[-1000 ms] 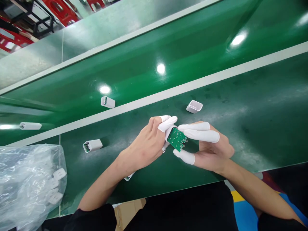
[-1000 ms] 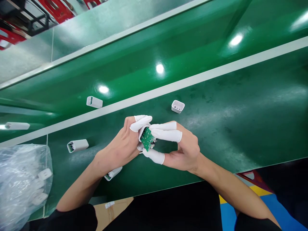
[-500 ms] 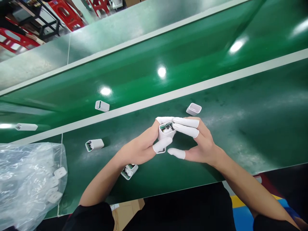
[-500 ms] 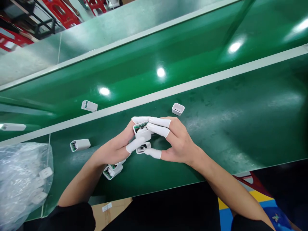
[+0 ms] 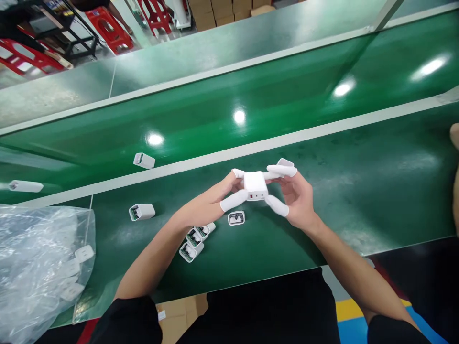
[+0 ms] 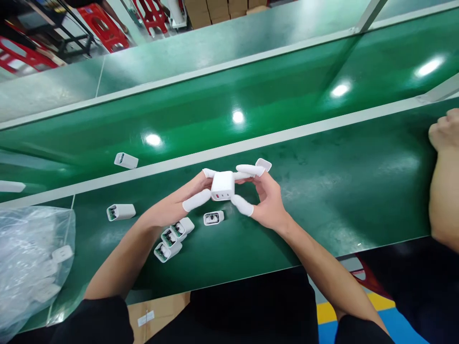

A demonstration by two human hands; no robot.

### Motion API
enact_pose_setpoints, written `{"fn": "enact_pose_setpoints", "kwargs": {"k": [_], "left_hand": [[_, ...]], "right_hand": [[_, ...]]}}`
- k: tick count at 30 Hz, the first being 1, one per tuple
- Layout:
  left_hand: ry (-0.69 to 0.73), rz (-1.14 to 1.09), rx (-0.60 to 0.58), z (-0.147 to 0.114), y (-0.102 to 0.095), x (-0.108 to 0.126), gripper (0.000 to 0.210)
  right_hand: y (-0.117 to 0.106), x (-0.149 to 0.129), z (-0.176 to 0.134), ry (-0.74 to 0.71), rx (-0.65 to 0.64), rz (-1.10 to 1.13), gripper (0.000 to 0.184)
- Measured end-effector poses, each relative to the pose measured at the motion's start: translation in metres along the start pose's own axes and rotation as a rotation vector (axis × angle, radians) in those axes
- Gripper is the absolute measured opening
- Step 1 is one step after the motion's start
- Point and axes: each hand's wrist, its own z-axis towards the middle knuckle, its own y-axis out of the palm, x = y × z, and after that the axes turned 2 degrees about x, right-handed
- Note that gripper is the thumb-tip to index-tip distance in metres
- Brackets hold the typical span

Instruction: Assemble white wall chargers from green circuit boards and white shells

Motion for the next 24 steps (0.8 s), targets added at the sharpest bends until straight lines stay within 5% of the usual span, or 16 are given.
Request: {"fn": "enact_pose_setpoints", "kwargs": {"k": [6, 13, 20, 24], "left_hand": [[0.060, -0.126, 0.159, 0.008, 0.003, -0.010, 0.054], [0.002, -0.355, 0.290, 0.014, 0.009, -0.017, 0.070], [-0.084, -0.370, 0.278, 0.013, 0.006, -0.011, 0.070], [-0.085, -0.416, 0.269, 0.015, 0.006, -0.016, 0.077]], "right_hand": [[0.002, 0.003, 0.005, 0.134, 0.096, 0.143, 0.047], [0.006, 0.002, 0.002, 0.197, 0.053, 0.185, 0.053], [0.001, 0.003, 0.003, 0.303, -0.037, 0.195, 0.074], [0.000, 0.004, 0.004, 0.203, -0.021, 0.157, 0.070]]}}
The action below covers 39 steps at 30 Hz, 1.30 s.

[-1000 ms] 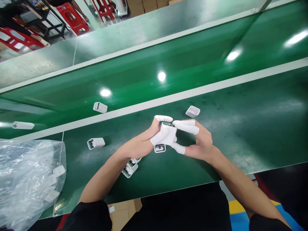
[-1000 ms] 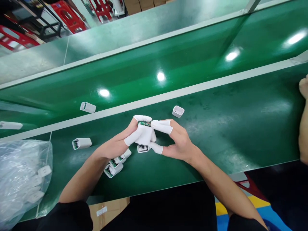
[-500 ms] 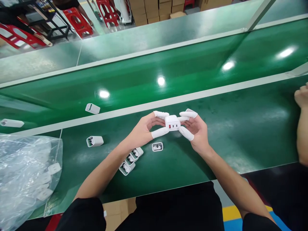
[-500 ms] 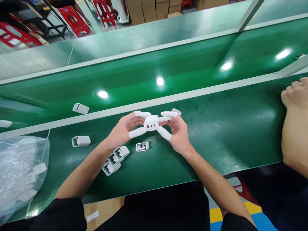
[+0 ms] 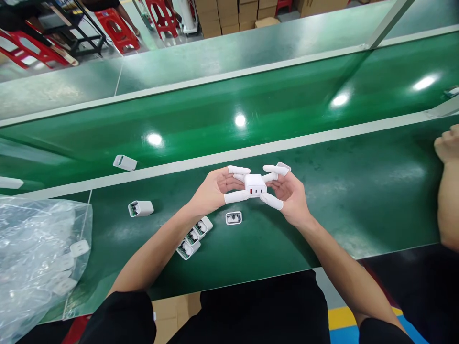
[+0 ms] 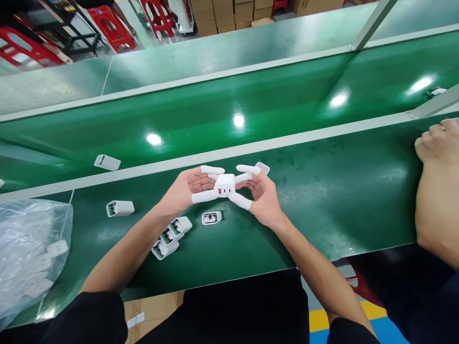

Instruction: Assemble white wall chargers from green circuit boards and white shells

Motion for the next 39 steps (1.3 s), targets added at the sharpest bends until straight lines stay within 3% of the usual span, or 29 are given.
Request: {"fn": "enact_pose_setpoints", "kwargs": {"k": [5, 10, 12, 17, 22, 28, 39], "left_hand": [[0.001, 0.022, -0.105, 0.008, -0.010, -0.003, 0.054], [-0.021, 0.109, -0.210, 0.012, -0.025, -0.006, 0.059], [0.037, 0.162, -0.170, 0.015, -0.032, -0.010, 0.060], [0.327, 0.463, 0.099, 0.023, -0.057, -0.021, 0.057], [0.497, 0.807, 0.289, 0.026, -0.087, -0.039, 0.037], [0.552, 0.864, 0.347, 0.026, -0.097, -0.060, 0.027], [0.660, 0.901, 0.402, 0.032, -0.098, -0.074, 0.029]], "right_hand": [[-0.004, 0.002, -0.004, -0.240, -0.059, -0.200, 0.080], [-0.008, 0.010, -0.005, -0.479, -0.131, -0.459, 0.077], [-0.010, 0.012, -0.003, -0.543, -0.150, -0.539, 0.075], [-0.015, 0.013, 0.002, -0.572, -0.102, -0.711, 0.072], [-0.017, 0.017, 0.004, -0.605, -0.080, -0.745, 0.066], [-0.015, 0.021, 0.005, -0.629, -0.101, -0.753, 0.059], [-0.019, 0.031, 0.005, -0.639, -0.100, -0.749, 0.055]]}}
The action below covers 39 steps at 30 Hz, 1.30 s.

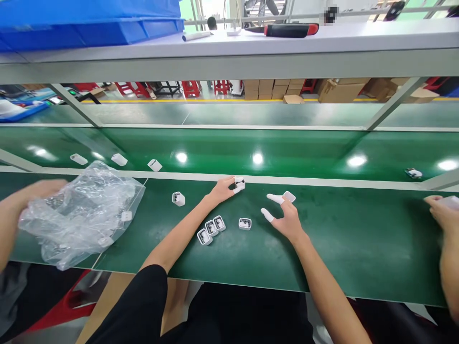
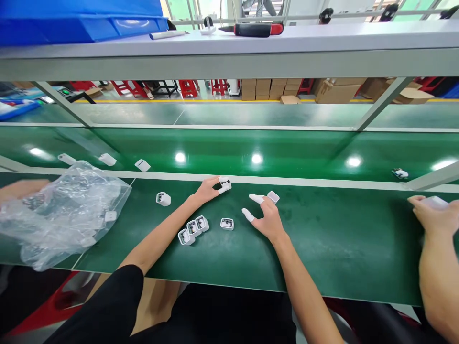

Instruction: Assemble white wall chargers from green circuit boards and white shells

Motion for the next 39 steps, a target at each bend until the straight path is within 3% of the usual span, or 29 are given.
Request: {"fn": "enact_pose_setpoints", "kwargs": {"k": [4, 10, 14, 23, 28, 35, 39], "left_hand": [[-0.020, 0.029, 0.063, -0.006, -0.005, 0.001, 0.027], [-0.105, 0.104, 0.197, -0.024, -0.036, -0.008, 0.033], [-0.161, 0.142, 0.183, -0.039, -0.046, -0.016, 0.030], [-0.152, 0.160, 0.237, -0.042, -0.045, -0.001, 0.024], [-0.150, 0.136, 0.331, -0.048, -0.052, 0.004, 0.037], [-0.248, 0.018, 0.281, -0.054, -0.042, -0.001, 0.025], [-0.339, -0.104, 0.312, -0.051, -0.038, 0.004, 0.024]], "right_hand": [[0.001, 0.000, 0.000, 0.022, 0.009, 0.011, 0.051], [0.001, -0.001, 0.000, 0.002, -0.005, 0.012, 0.051], [0.001, -0.003, -0.001, 0.004, 0.005, 0.027, 0.048], [0.001, -0.005, 0.001, -0.015, 0.010, 0.017, 0.040], [-0.004, -0.005, 0.003, -0.026, 0.037, -0.009, 0.043], [-0.006, -0.005, 0.004, -0.010, 0.008, -0.012, 0.043], [-0.005, -0.003, 0.004, 0.027, 0.006, -0.006, 0.038]]}}
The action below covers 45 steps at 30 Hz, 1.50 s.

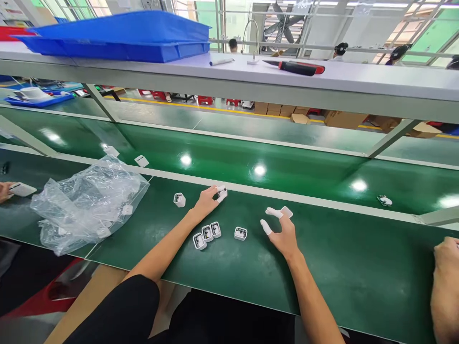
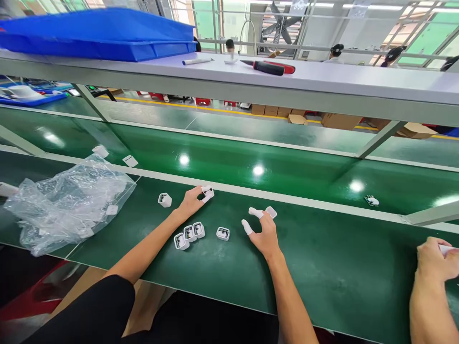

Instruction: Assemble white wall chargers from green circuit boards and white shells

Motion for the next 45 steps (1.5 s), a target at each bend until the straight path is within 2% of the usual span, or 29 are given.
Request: {"fn": "enact_pose_setpoints", "kwargs": {"k": [6, 11, 15, 18, 21, 24, 28, 31, 33, 35, 37, 39, 42, 44, 45], "left_hand": [[-0.317, -0.298, 0.033, 0.014, 0.003, 0.000, 0.034], [-0.594, -0.561, -0.029, 0.016, -0.005, -0.005, 0.024], [-0.717, -0.661, -0.055, 0.014, -0.010, -0.003, 0.016], [-0.739, -0.667, -0.049, 0.014, -0.011, -0.003, 0.016], [-0.697, -0.617, -0.022, 0.014, -0.009, -0.004, 0.021], [-0.586, -0.507, 0.043, 0.022, -0.003, -0.006, 0.025], [-0.385, -0.299, 0.164, 0.053, 0.007, -0.009, 0.043], [-0.270, -0.160, 0.202, 0.080, 0.015, -0.013, 0.057], [-0.218, -0.093, 0.207, 0.094, 0.020, -0.017, 0.058], [-0.190, -0.042, 0.209, 0.101, 0.022, -0.022, 0.053], [-0.185, -0.002, 0.214, 0.103, 0.024, -0.026, 0.052], [-0.184, 0.035, 0.244, 0.102, 0.023, -0.026, 0.061], [-0.087, 0.138, 0.364, 0.100, 0.020, -0.017, 0.076], [0.019, 0.175, 0.398, 0.099, 0.018, -0.001, 0.071], [0.062, 0.163, 0.361, 0.100, 0.016, 0.011, 0.063]], "right_hand": [[-0.001, 0.002, -0.001, 0.007, 0.001, 0.009, 0.035], [-0.002, 0.002, -0.003, 0.038, -0.019, 0.019, 0.034], [-0.001, 0.005, -0.005, 0.075, -0.030, 0.006, 0.035], [0.001, 0.007, -0.007, 0.103, -0.049, -0.001, 0.035], [0.002, 0.008, -0.007, 0.097, -0.055, -0.001, 0.034], [0.002, 0.010, -0.007, 0.079, -0.042, -0.009, 0.032], [-0.008, 0.020, -0.003, 0.137, 0.071, -0.061, 0.022], [-0.022, 0.033, 0.002, 0.192, 0.179, -0.134, 0.032], [-0.031, 0.042, 0.004, 0.212, 0.200, -0.186, 0.034], [-0.037, 0.050, 0.004, 0.233, 0.118, -0.252, 0.039], [-0.040, 0.055, 0.002, 0.275, -0.029, -0.315, 0.059], [-0.041, 0.058, -0.001, 0.361, -0.154, -0.315, 0.073], [-0.039, 0.056, -0.001, 0.473, -0.209, -0.215, 0.064], [-0.037, 0.052, 0.001, 0.490, -0.197, -0.163, 0.060], [-0.035, 0.050, 0.002, 0.487, -0.182, -0.147, 0.059]]}}
